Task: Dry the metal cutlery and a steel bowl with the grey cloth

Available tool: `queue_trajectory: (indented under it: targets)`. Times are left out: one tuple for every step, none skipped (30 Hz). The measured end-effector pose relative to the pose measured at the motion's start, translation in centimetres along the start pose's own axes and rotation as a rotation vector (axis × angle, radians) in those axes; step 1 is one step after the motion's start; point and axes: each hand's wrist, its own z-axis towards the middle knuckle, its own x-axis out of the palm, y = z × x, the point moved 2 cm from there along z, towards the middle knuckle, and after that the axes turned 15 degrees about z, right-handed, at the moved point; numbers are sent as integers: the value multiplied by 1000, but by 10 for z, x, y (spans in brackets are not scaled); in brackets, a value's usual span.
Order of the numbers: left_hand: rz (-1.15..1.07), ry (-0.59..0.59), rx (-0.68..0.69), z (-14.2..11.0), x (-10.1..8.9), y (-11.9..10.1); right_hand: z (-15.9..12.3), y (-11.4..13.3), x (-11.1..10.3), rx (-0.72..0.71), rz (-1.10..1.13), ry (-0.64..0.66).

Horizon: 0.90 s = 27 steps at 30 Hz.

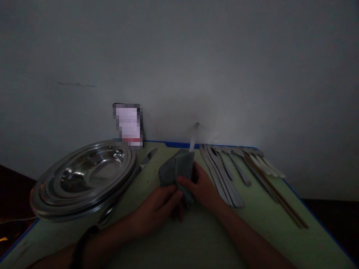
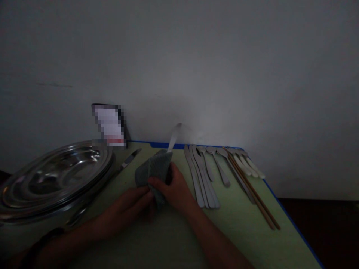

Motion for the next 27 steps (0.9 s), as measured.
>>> queue_trajectory:
  targets:
    - [-15, -5, 1, 0, 0, 0, 0, 0, -1, 5, 16, 20]
    - [-29, -13, 1, 0, 1, 0, 0, 0, -1, 12, 29, 41]
    - [-40, -22, -1, 0, 1, 0, 0, 1, -1, 19, 38, 61]
    - [-46, -31, -5, 1, 2, 0, -1, 1, -1, 25, 43, 77]
    - [-51, -38, -11, 1, 2, 0, -1, 2, -2, 30, 44, 89]
    - [-55, -44, -19, 1, 3, 0, -1, 2, -1, 33, 43, 98]
    - [-58, -46, -27, 1, 3, 0, -1, 2, -1, 34, 39, 104]
    - [-56, -49, -35, 1, 3, 0, -1, 2, -1, 30, 32, 102]
    - [-51, -53, -43, 1, 2, 0, -1, 2, -1, 25, 20, 95]
    - [-47, -48, -51, 1, 2, 0, -1, 2, -1, 18, 4, 83]
    - [-40, -41, -59, 1, 2, -1, -1, 2, -1, 11, -13, 71]
    - [-30, -34, -67, 1, 1, -1, -1, 2, -1, 5, -27, 59]
    - [-18, -27, -70, 1, 1, -1, -1, 1, -1, 4, -35, 49]
    - [-1, -23, -66, 0, 1, -1, -1, 1, -1, 7, -38, 43]
    - [23, -14, -53, -1, 1, -2, -2, 1, -1, 16, -34, 46]
    - [52, -3, -33, -2, 1, -3, -2, 1, -1, 28, -27, 53]
    - [76, 13, -12, -4, 1, -3, -3, 1, 0, 41, -23, 63]
    - [91, 33, 1, -5, 2, -3, -3, 1, 0, 49, -26, 74]
    - [99, 50, 5, -6, 2, -4, -4, 1, 1, 52, -36, 82]
    - [98, 57, 3, -7, 2, -4, -4, 2, 1, 48, -52, 86]
    - [90, 53, -3, -7, 1, -4, -4, 2, 2, 39, -68, 82]
    - [79, 40, -9, -7, 1, -4, -4, 3, 2, 29, -80, 74]
    - [68, 24, -13, -6, 0, -4, -3, 3, 2, 24, -86, 66]
    - [59, 15, -10, -5, -1, -4, -3, 3, 2, 24, -85, 60]
    - [50, 13, -4, -4, -1, -4, -2, 3, 1, 28, -77, 56]
    - [43, 13, 3, -4, -1, -4, -1, 3, 1, 33, -68, 55]
    - [38, 13, 12, -3, -1, -4, -1, 2, 1, 39, -60, 57]
